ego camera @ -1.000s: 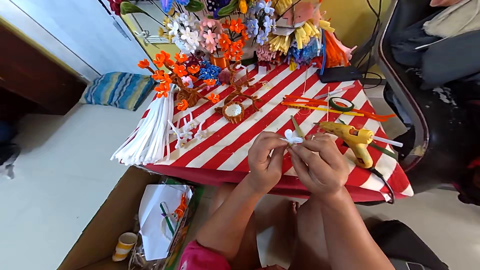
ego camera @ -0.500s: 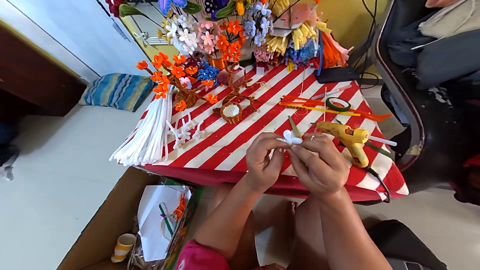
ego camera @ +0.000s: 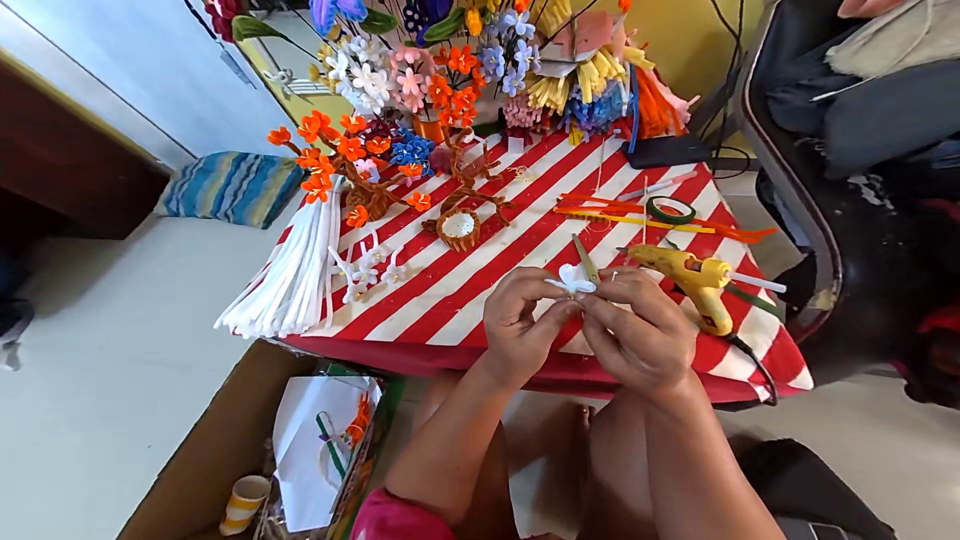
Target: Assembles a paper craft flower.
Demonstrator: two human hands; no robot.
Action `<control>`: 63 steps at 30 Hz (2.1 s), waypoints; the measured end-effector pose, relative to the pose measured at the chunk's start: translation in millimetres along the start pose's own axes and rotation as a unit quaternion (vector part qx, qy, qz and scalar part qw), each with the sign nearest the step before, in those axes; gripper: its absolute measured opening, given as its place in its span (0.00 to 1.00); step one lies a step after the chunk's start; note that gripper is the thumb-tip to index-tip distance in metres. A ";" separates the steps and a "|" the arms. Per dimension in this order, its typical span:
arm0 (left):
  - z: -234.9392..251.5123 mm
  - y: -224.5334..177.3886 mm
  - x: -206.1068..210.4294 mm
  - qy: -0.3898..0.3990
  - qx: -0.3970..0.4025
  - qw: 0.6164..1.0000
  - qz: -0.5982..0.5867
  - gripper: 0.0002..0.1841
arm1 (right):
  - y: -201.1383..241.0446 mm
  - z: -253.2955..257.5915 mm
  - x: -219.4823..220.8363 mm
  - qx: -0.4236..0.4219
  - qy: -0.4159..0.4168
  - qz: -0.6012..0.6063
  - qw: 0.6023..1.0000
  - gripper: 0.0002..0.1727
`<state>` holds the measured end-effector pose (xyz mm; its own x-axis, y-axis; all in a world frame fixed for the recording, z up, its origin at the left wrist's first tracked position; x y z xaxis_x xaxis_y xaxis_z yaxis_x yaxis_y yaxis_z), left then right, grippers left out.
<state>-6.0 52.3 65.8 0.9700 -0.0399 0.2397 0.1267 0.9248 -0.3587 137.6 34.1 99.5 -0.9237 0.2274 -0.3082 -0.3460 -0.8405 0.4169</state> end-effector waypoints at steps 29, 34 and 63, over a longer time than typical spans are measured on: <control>-4.0 -6.2 19.5 0.107 0.138 0.973 0.153 0.03 | -45.2 -10.0 -131.6 0.136 -0.148 0.026 0.979 0.12; -4.9 -6.2 21.7 0.110 0.145 0.970 0.158 0.03 | -90.0 -28.3 -160.8 0.252 -0.190 0.016 0.949 0.18; -4.0 -16.5 19.8 0.126 0.189 0.963 0.143 0.03 | -68.0 -30.7 -95.4 0.297 0.123 0.243 0.915 0.18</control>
<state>11.9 34.7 72.8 0.9797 0.1903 -0.0638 -0.1914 0.9814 -0.0123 254.2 54.4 74.4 -0.9529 -0.2804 -0.1154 0.0002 -0.3812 0.9245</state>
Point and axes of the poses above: each hand's wrist, its own z-axis towards the middle knuckle, its own x-axis out of the palm, y = z × x, the point moved 9 cm from there along z, towards the middle knuckle, and after that the axes turned 14 degrees about x, right-handed, at the moved point
